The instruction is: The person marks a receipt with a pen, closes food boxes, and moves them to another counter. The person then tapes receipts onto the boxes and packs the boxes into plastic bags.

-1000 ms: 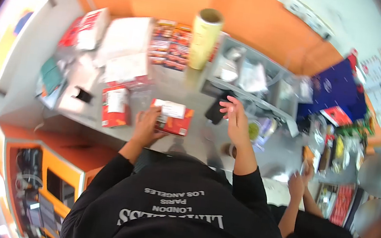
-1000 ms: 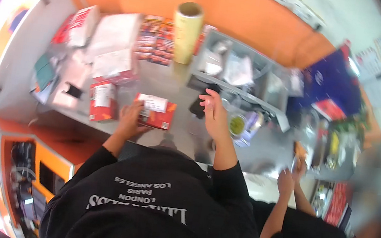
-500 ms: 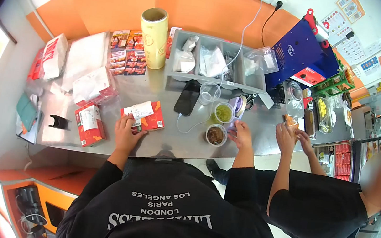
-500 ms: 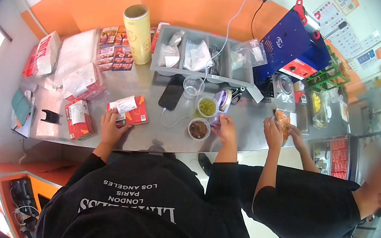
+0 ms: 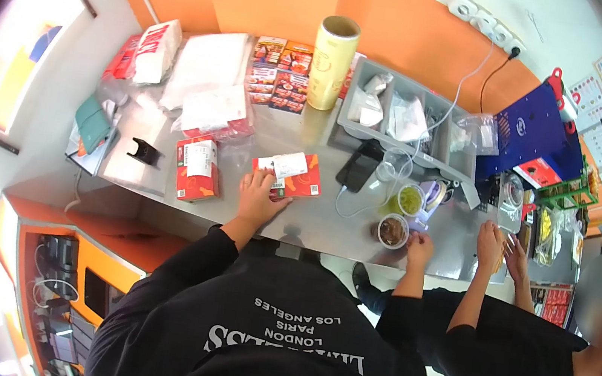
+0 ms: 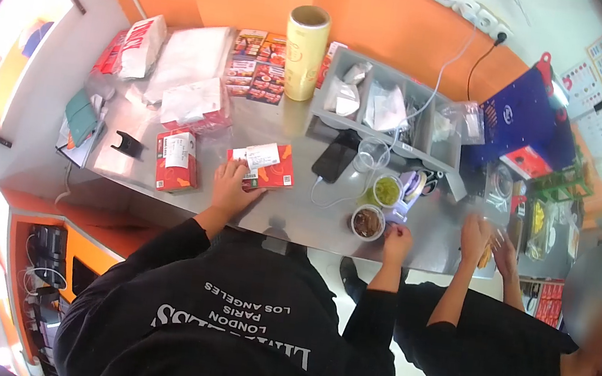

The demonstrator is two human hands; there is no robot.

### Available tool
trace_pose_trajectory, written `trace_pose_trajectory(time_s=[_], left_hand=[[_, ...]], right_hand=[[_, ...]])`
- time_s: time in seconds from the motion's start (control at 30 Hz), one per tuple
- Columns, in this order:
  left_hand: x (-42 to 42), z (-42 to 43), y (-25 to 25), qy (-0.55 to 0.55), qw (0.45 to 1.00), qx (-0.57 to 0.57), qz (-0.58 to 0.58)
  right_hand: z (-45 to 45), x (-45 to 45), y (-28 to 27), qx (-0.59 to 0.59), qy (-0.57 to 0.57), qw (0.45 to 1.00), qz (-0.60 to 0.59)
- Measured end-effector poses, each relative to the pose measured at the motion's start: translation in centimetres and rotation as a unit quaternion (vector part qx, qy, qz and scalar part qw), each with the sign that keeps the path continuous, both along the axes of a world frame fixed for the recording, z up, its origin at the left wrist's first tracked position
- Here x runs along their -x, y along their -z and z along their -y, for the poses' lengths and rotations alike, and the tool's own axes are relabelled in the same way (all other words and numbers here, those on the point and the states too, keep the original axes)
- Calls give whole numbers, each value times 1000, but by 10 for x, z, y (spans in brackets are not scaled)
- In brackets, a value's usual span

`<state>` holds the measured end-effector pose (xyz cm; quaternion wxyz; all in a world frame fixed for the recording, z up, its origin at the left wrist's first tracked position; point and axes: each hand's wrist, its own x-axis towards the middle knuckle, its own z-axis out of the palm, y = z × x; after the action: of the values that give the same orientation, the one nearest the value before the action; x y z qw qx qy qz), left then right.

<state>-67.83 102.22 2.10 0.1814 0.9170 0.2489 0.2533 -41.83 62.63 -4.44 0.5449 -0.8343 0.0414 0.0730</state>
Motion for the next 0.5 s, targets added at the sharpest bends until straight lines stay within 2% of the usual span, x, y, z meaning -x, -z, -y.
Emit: trace_pose_trajectory(time_s=[0.03,0.1,0.17,0.23,0.3,0.37,0.5], left_hand=[[0,1,1,-7,1000,-1,4],[0,3,4,-21,1000,5,7],[0,5,5,-26,1000,9,8],[-1,8,4,-41,999,29,-7],[-2,11,4,-47,998,29,-6],[-1,13,5,-56,998,27,-5],[-3,14,8,-63,998,17,12]], right_hand=[[-2,1,-10,1,-6,1000,2],[-29,34,-86,188,-7,966,178],[-77,70,-129,51,-87,953,286],[-133,117,-171,-84,-200,961,171],[-181,144,-158,-168,-315,923,142],[-222,155,-116,-256,-327,909,26],[-266,158,-56,-261,-292,920,-10]])
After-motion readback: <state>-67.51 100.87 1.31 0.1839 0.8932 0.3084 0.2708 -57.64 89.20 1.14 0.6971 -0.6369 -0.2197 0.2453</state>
